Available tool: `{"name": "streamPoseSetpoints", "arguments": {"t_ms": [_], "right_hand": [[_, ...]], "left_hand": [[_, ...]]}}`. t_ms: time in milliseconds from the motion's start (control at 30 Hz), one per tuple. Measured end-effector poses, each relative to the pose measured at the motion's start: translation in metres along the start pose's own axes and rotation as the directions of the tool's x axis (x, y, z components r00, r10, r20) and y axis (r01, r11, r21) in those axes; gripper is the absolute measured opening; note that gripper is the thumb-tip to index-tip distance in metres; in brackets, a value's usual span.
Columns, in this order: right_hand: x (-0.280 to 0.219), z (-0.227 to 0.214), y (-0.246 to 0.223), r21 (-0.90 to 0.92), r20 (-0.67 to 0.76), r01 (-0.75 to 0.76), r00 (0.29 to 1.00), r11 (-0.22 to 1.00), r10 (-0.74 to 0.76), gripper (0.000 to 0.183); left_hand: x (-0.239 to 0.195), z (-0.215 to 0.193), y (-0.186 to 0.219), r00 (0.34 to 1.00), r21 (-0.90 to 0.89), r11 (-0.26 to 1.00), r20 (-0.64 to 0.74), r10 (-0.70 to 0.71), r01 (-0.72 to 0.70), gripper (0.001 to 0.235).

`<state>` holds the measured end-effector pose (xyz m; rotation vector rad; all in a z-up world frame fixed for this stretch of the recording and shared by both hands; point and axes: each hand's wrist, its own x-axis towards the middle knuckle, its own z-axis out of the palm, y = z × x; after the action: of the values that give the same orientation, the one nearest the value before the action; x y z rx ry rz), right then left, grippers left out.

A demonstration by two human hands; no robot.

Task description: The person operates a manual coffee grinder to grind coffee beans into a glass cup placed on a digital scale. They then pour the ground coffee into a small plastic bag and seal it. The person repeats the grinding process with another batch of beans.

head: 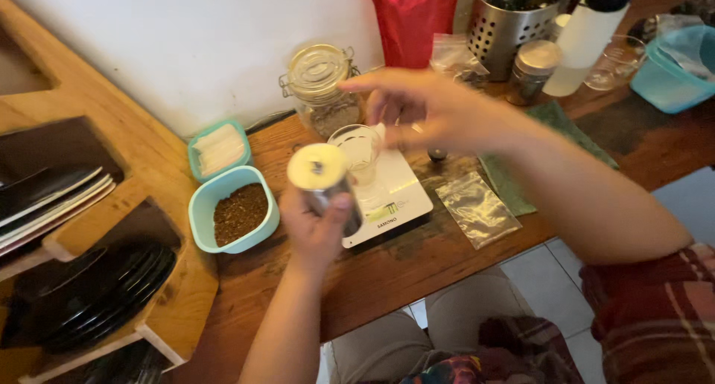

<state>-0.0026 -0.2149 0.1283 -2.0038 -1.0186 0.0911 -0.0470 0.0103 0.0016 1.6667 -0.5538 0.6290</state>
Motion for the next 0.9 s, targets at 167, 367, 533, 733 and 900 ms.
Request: {"name": "streamPoseSetpoints", "arguments": {"t_ms": [167, 367, 533, 733, 900], "right_hand": [[0.004, -0.001, 0.094, -0.624, -0.135, -0.543, 0.783, 0.562, 0.607, 0.058], [-0.004, 0.035, 0.160, -0.632, -0.051, -0.581, 0.692, 0.513, 0.720, 0.048], [-0.028, 0.015, 0.160, -0.366, 0.001, -0.722, 0.631, 0.587, 0.776, 0.026], [-0.039, -0.012, 0.125, 0.354, -0.051, -0.656, 0.698, 0.667, 0.714, 0.039], [-0.014, -0.036, 0.071, 0.461, -0.323, -0.189, 0.874, 0.867, 0.362, 0.028]], "left_hand": [[0.014, -0.005, -0.010, 0.982, -0.278, 0.959, -0.188, -0.001, -0.052, 0.045], [0.013, -0.006, -0.015, 0.980, -0.185, 0.980, -0.195, 0.040, -0.077, 0.042], [0.011, 0.001, -0.020, 0.986, -0.236, 0.970, -0.165, 0.012, -0.051, 0.038], [0.006, 0.000, -0.033, 0.981, -0.290, 0.955, -0.194, 0.005, -0.063, 0.046], [0.010, 0.001, -0.017, 0.989, -0.267, 0.964, -0.143, -0.031, -0.009, 0.051]]}}
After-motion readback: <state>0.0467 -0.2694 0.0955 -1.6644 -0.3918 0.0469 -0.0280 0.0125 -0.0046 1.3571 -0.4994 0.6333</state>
